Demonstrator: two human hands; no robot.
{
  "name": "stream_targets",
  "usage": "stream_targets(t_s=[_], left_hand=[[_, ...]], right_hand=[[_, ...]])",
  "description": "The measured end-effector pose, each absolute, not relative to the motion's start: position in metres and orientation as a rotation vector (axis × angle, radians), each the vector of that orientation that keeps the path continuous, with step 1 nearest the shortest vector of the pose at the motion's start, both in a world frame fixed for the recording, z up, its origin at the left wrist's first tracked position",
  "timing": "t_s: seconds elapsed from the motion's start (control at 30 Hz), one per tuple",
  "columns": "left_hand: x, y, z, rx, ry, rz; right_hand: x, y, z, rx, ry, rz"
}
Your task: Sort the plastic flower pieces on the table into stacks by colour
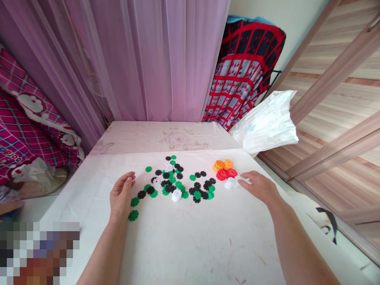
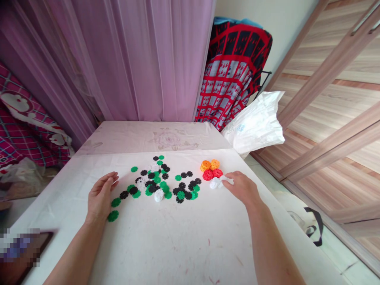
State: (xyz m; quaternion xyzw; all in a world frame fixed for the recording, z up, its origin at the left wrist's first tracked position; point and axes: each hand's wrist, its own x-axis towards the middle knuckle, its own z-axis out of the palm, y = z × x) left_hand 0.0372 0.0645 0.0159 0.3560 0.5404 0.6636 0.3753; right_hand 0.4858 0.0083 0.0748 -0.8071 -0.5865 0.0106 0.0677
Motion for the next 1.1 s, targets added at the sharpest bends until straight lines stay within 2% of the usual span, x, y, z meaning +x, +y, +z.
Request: stream_targets(t_s=[0.5,0.8,1.1], left_hand=[[0.039,0.063,0.019,0.88,1.368,1.703],[0.039,0.065,0.015,0.875,1.364,1.71],[0.038,0.064,0.014,0.869,1.369,1.691]], right_hand=[[0.471,0.006,0.083,-2.327,-1.71,-0.033],[0.342,0.074,0.1,-1.784,-2.282,0.223],[0.247,0.147,0.071,-1.341,-2.692,0.335]])
